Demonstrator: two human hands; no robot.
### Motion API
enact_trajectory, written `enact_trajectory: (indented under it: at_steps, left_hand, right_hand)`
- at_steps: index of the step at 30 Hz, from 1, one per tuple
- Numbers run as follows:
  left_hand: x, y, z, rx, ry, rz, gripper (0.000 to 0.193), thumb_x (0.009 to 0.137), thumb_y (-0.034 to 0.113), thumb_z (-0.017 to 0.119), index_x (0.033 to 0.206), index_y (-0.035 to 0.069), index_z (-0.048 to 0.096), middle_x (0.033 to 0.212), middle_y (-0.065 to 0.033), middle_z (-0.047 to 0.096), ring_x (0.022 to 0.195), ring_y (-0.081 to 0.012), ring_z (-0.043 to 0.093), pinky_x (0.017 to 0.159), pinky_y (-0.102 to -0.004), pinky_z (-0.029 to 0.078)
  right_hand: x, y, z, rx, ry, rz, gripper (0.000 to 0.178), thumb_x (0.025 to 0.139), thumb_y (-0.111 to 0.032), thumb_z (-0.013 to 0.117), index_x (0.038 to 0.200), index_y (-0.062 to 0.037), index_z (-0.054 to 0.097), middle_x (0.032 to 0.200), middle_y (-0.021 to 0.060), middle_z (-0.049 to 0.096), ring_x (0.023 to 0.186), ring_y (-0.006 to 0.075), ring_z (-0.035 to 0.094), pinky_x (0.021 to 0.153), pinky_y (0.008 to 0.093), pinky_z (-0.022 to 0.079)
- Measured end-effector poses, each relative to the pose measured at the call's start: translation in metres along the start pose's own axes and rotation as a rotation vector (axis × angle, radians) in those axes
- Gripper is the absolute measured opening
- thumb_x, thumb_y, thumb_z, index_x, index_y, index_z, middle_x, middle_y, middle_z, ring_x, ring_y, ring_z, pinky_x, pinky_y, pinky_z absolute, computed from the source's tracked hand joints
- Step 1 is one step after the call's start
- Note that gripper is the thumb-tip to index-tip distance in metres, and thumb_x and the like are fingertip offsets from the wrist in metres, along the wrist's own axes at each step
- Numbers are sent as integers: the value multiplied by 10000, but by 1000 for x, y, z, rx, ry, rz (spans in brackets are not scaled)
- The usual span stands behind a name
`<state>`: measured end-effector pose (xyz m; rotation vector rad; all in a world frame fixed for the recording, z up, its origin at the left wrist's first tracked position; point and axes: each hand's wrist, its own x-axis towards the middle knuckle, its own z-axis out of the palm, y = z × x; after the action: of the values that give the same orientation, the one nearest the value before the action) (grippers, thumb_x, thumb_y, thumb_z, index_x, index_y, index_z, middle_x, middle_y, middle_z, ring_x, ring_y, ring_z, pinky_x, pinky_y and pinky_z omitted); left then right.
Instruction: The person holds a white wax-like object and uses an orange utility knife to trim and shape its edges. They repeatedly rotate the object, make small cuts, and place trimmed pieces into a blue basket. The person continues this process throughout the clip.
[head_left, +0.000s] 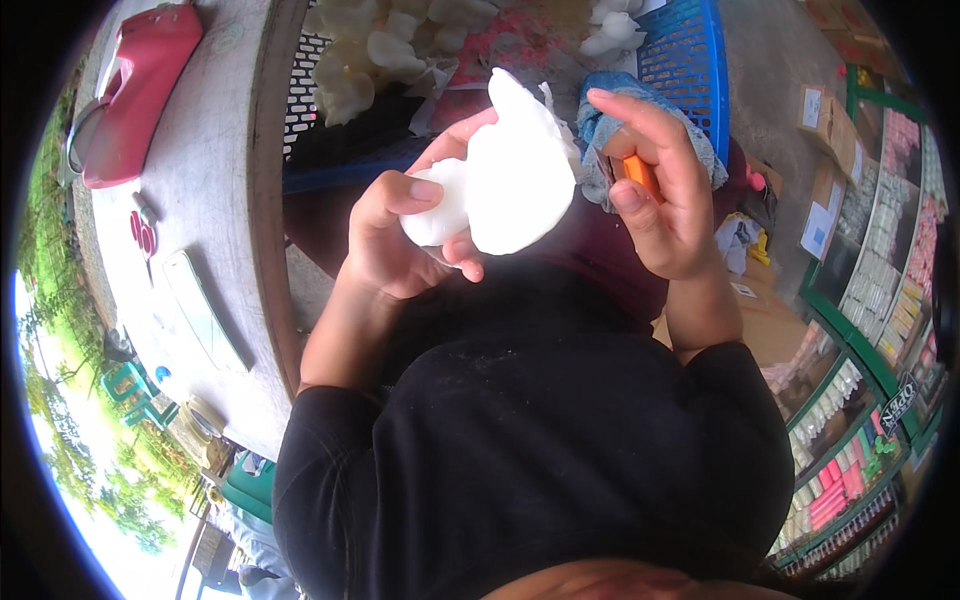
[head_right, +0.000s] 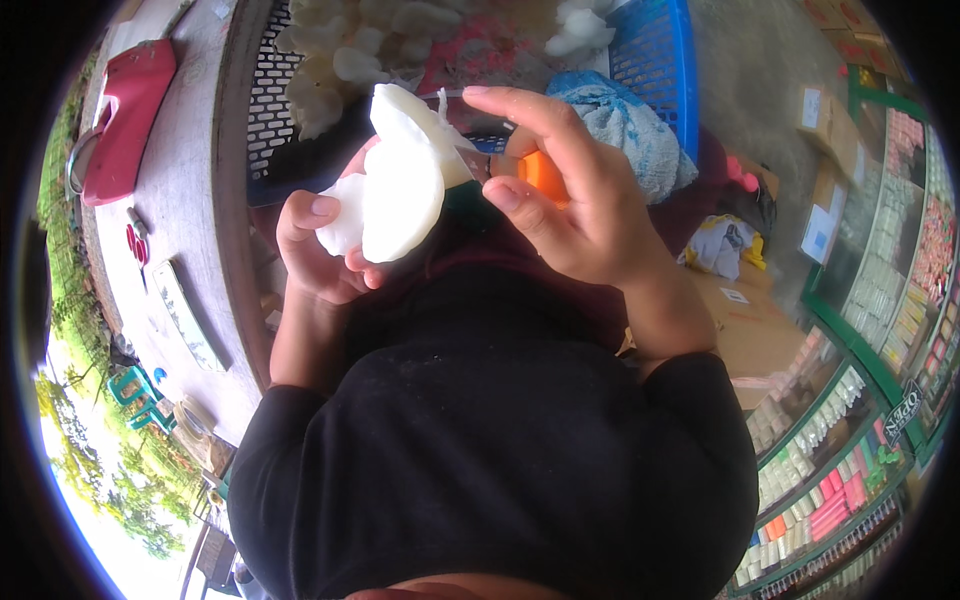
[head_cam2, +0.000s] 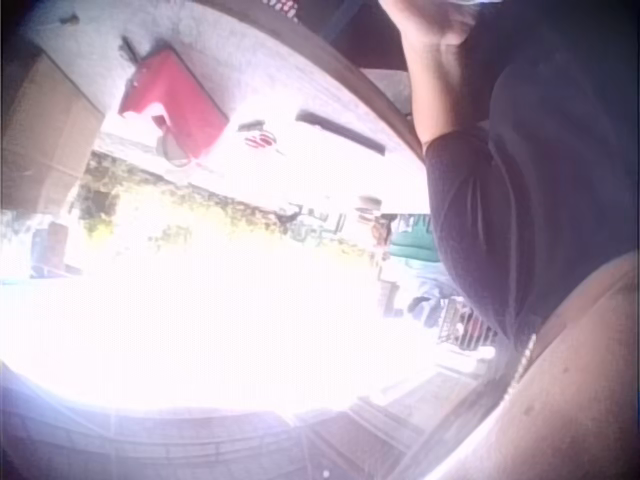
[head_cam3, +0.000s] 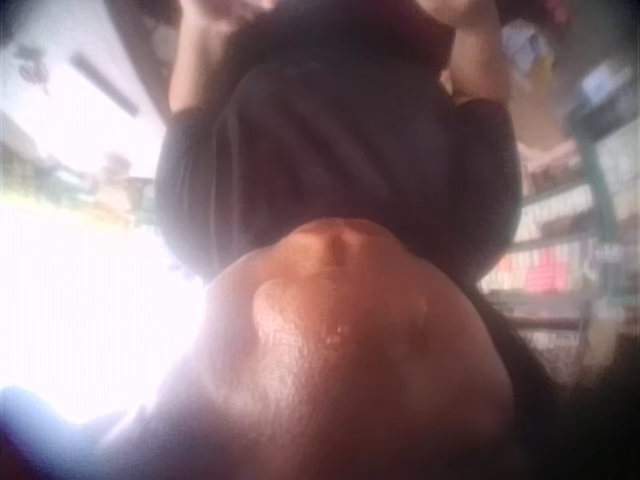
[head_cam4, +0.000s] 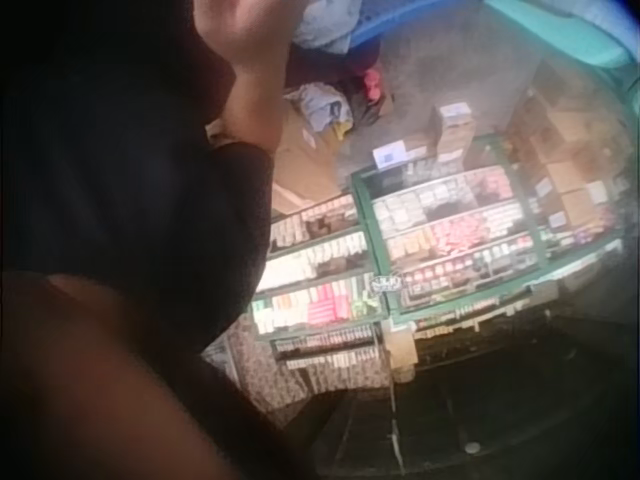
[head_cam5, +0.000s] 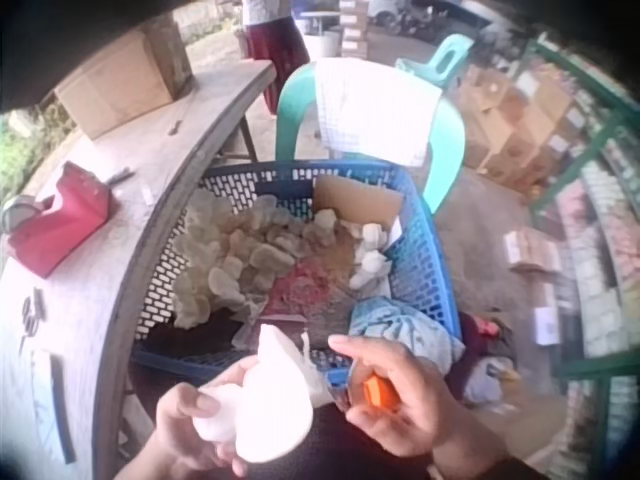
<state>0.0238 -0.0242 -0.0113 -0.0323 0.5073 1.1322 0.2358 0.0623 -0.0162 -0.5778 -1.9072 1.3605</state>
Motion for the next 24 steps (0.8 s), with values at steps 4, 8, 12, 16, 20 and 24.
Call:
enact_trajectory:
  at_steps: [4,8,12,16,20,24]
  left_hand:
    - [0,-1,-2,-18,-25,-1,755,639,219,479,1353,42,310,1059,-199,575,453,-160,559,493,-314,584]
    - [0,1,-4,-132,-38,-137,696,690,274,488,1320,21,333,928,-215,604,396,-141,513,427,-292,561]
    - [0,1,-13,-317,-30,-302,470,776,325,454,1125,11,477,655,-195,573,339,-125,453,344,-293,520]
    - [1,-1,-17,-366,-33,-380,422,784,314,448,1080,19,506,615,-164,546,341,-124,454,349,-310,524]
    - [2,-1,-23,-352,-25,-433,418,790,322,443,1078,26,507,591,-143,530,331,-119,442,353,-320,527]
    - [2,0,-22,-340,23,-452,416,789,325,443,1079,33,509,570,-124,510,326,-112,433,355,-325,528]
  right_hand:
    - [2,-2,6,-93,-21,-76,425,807,-126,630,1208,-39,522,859,74,598,556,138,531,517,253,426]
    - [7,0,-3,-347,-81,-246,408,875,-287,564,1170,-6,582,657,58,511,503,143,469,466,257,366]
    - [13,-6,-18,-599,-188,-352,404,865,-326,556,1134,-33,622,632,51,495,489,160,468,453,273,368]
    - [17,-8,-25,-546,-275,-337,406,857,-348,548,1115,-48,639,606,40,478,479,164,463,446,281,363]
    - [15,-5,-27,-512,-278,-280,432,726,-254,674,1154,-218,636,606,18,423,489,155,453,460,302,380]
    - [19,1,-28,-544,-332,-358,378,848,-342,555,1079,-63,664,590,37,464,469,161,453,444,280,354]
